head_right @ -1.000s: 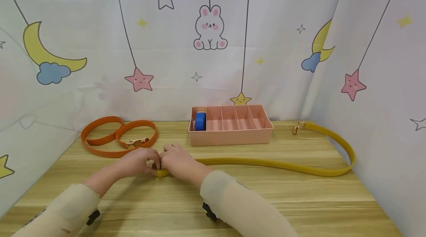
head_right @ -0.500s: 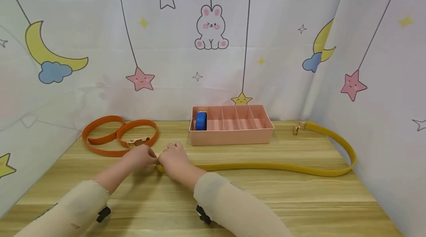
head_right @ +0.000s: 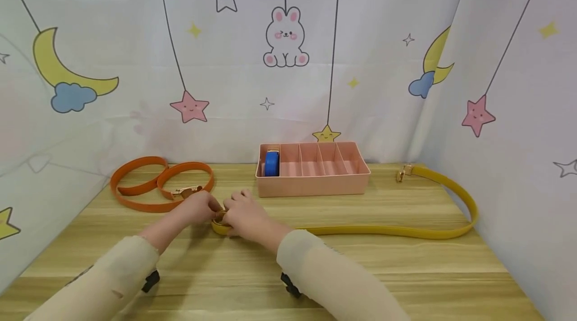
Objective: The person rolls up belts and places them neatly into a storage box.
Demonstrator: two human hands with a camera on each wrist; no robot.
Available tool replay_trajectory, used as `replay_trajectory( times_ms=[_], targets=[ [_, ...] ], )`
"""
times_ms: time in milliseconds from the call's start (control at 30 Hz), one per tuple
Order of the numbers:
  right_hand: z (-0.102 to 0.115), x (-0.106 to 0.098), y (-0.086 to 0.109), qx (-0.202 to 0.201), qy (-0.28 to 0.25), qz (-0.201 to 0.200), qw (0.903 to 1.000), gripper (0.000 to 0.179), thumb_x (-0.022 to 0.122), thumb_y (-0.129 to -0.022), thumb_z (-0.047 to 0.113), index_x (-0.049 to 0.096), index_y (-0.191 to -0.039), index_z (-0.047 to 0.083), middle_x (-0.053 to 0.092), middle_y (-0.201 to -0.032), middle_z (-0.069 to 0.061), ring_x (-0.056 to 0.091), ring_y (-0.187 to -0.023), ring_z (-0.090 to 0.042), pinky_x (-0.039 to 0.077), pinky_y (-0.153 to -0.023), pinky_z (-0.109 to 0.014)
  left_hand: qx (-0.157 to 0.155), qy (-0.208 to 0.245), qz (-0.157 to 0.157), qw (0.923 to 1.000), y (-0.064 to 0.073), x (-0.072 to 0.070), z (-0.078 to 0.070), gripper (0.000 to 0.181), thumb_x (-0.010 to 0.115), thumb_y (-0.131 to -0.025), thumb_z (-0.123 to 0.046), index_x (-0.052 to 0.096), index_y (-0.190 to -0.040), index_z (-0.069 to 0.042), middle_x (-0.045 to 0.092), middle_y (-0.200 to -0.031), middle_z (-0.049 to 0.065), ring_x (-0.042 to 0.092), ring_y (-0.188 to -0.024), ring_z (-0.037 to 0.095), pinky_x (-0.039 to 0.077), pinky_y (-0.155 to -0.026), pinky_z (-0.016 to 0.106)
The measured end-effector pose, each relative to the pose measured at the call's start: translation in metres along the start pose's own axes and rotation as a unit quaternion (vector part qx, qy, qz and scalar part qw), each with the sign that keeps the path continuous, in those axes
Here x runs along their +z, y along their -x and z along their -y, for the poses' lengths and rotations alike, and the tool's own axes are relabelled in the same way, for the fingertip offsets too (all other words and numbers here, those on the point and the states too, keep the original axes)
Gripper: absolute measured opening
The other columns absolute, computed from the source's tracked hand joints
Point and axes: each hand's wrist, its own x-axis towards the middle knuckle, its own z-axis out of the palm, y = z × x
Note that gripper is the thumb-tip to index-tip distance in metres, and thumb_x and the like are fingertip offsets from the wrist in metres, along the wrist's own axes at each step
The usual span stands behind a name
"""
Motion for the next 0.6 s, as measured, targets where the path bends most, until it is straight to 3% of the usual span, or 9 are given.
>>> replay_trajectory(
  times_ms=[233, 333, 500, 600],
  targets=[
    [-0.018, -0.003, 0.010, -0.015, 0.009, 0.042, 0.9989, 0.042, 0.074, -0.078, 0.054, 0.071, -0.117, 0.040, 0.055, -0.095, 0.009, 0.045, -0.088, -0.013, 0.030, -0.078, -0.031, 0.054, -0.014, 0.040, 0.9976, -0.008, -0.002, -0.002, 0.018, 0.064, -0.087, 0.003, 0.079, -0.093, -0.005, 0.071, -0.091, 0.004, 0.056, -0.072, 0.013, 0.046, -0.065, 0.028],
    [-0.021, -0.003, 0.010, -0.027, 0.021, 0.052, 0.9981, 0.039, 0.073, -0.078, 0.054, 0.072, -0.114, 0.041, 0.055, -0.095, 0.009, 0.044, -0.086, -0.012, 0.028, -0.078, -0.031, 0.075, -0.009, 0.063, 0.9952, -0.015, -0.002, -0.004, 0.016, 0.064, -0.088, 0.002, 0.079, -0.092, -0.005, 0.071, -0.086, 0.003, 0.053, -0.066, 0.012, 0.044, -0.062, 0.027],
    [-0.020, 0.000, 0.006, -0.026, -0.003, 0.066, 0.9975, 0.024, 0.074, -0.079, 0.049, 0.077, -0.100, 0.038, 0.059, -0.096, 0.012, 0.044, -0.086, -0.012, 0.028, -0.078, -0.030, 0.069, 0.014, 0.082, 0.9942, -0.024, -0.001, -0.003, 0.016, 0.064, -0.090, 0.000, 0.078, -0.095, -0.005, 0.070, -0.088, 0.004, 0.049, -0.064, 0.014, 0.041, -0.061, 0.027],
    [-0.017, 0.002, 0.000, 0.000, -0.040, 0.082, 0.9958, 0.019, 0.076, -0.079, 0.046, 0.079, -0.095, 0.035, 0.062, -0.100, 0.015, 0.043, -0.085, -0.010, 0.028, -0.078, -0.029, 0.041, 0.023, 0.061, 0.9970, -0.028, 0.001, -0.001, 0.015, 0.066, -0.090, -0.003, 0.077, -0.100, -0.004, 0.071, -0.098, 0.006, 0.058, -0.075, 0.014, 0.048, -0.067, 0.029]
  ],
)
